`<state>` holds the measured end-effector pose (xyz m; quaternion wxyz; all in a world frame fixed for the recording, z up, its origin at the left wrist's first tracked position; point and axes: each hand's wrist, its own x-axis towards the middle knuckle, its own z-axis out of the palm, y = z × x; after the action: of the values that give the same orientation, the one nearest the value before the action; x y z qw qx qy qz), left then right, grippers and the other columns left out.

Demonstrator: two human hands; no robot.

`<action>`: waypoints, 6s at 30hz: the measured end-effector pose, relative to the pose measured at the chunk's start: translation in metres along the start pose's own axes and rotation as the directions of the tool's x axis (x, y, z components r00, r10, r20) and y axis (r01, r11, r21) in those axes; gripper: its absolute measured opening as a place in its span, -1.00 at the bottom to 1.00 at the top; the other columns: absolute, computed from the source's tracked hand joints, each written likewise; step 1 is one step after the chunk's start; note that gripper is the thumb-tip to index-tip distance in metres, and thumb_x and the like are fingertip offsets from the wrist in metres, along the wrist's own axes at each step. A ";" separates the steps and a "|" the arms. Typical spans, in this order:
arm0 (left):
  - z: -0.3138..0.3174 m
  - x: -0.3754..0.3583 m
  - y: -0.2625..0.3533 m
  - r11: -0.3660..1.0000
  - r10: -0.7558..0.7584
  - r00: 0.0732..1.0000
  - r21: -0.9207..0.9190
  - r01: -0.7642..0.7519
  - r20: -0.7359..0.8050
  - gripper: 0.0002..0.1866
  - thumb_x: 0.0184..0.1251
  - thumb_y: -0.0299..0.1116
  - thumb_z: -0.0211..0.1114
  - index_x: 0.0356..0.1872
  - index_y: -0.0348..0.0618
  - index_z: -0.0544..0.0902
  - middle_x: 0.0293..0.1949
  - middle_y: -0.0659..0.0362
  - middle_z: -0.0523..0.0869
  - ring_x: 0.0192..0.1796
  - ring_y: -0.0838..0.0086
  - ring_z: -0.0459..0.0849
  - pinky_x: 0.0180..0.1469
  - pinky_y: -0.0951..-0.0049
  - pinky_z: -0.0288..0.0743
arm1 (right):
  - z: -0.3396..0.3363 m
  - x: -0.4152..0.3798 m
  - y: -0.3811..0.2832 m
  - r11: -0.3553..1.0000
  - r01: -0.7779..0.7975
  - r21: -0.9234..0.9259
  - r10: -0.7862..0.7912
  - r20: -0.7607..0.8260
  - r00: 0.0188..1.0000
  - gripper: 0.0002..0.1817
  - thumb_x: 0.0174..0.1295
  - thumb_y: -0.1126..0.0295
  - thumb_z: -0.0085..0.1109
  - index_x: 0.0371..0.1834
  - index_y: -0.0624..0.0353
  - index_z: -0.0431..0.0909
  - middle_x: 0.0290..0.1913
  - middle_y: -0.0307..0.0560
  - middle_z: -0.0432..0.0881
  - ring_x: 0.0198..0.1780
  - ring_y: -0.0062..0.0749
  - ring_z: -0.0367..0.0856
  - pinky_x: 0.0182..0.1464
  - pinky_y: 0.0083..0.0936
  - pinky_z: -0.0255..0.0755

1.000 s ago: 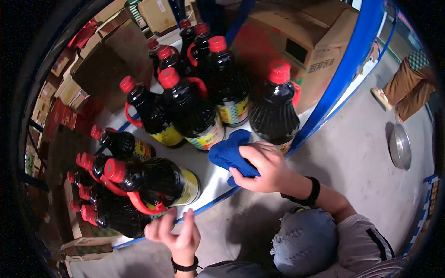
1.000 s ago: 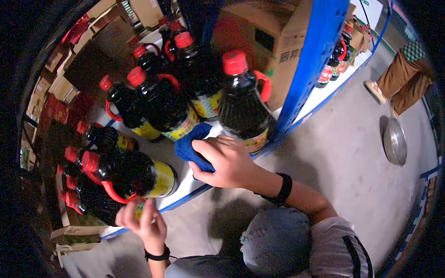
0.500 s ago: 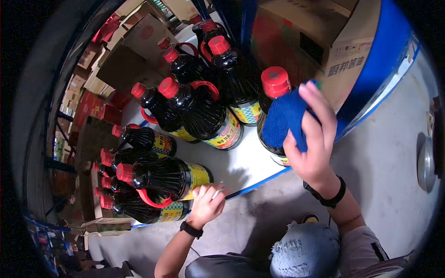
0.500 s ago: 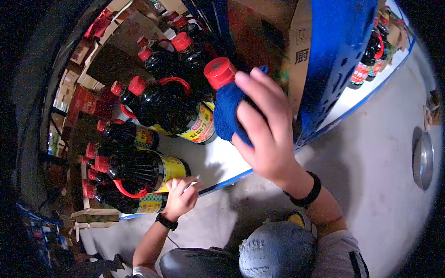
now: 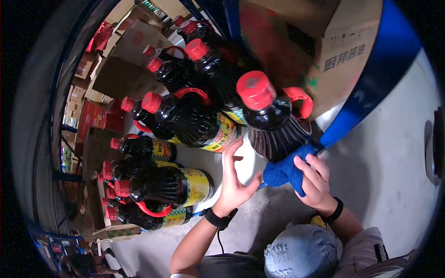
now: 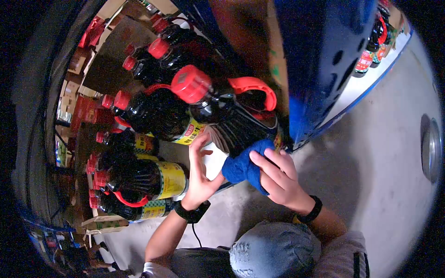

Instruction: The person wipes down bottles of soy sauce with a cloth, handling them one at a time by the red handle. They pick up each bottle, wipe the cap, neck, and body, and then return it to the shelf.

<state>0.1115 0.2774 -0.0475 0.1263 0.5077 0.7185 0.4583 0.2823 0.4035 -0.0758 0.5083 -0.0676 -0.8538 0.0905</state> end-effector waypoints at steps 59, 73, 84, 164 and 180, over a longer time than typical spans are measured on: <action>0.037 -0.005 0.021 0.968 -0.169 0.919 -0.234 0.087 -0.357 0.11 -0.46 -0.26 0.62 0.23 -0.29 0.12 0.12 -0.07 0.34 0.20 0.10 0.33 0.23 0.21 0.19 | 0.024 0.173 -0.058 0.842 0.346 -0.415 -0.184 0.382 0.905 -0.59 -0.21 0.20 0.32 -0.25 0.13 0.54 -0.02 -0.16 0.54 0.29 -0.24 0.29 0.32 0.21 -0.18; 0.039 -0.007 0.007 0.971 -0.086 0.893 -0.239 -0.025 -0.442 0.06 -0.48 -0.29 0.60 0.20 -0.27 0.18 0.08 0.02 0.41 0.16 0.17 0.38 0.15 0.22 0.15 | 0.020 0.104 -0.031 0.988 -0.152 0.028 0.153 -0.008 0.988 -0.46 0.13 0.42 0.08 0.20 0.39 0.27 0.19 0.17 0.36 0.24 0.00 0.27 0.29 -0.25 0.05; 0.031 -0.010 0.009 0.969 -0.112 0.909 -0.246 0.011 -0.400 0.10 -0.47 -0.21 0.64 0.22 -0.30 0.18 0.09 0.00 0.37 0.16 0.17 0.38 0.19 0.28 0.25 | 0.024 0.160 0.052 0.184 -0.762 0.621 0.330 0.691 0.643 -0.60 0.39 0.22 -0.25 0.04 0.32 0.42 -0.06 -0.08 0.53 0.06 -0.43 0.43 0.21 -0.53 0.19; -0.055 -0.035 -0.026 0.621 -0.265 0.964 -0.770 0.149 -0.028 -0.06 -0.20 -0.19 0.56 0.21 -0.33 0.20 0.07 0.05 0.47 0.11 0.31 0.49 0.18 0.29 0.37 | 0.033 0.112 0.007 0.737 -0.099 0.669 -0.225 0.381 0.897 -0.83 0.00 0.55 0.06 -0.34 0.36 0.55 0.10 -0.06 0.55 0.15 -0.06 0.41 0.17 -0.24 0.27; -0.061 -0.045 -0.044 0.661 -0.239 0.971 -0.731 0.171 0.012 -0.07 -0.16 -0.10 0.53 0.20 -0.33 0.23 0.08 0.06 0.47 0.12 0.31 0.48 0.18 0.30 0.35 | 0.015 0.103 -0.006 0.323 -0.699 0.638 0.441 0.552 0.708 -0.66 0.05 0.59 0.05 -0.05 0.40 0.49 -0.01 0.09 0.56 0.04 -0.25 0.51 0.15 -0.36 0.30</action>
<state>0.0652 0.2040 -0.0609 0.3371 0.3116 0.5352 0.7091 0.2199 0.4175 0.0064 0.2866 -0.1112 -0.6895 0.6558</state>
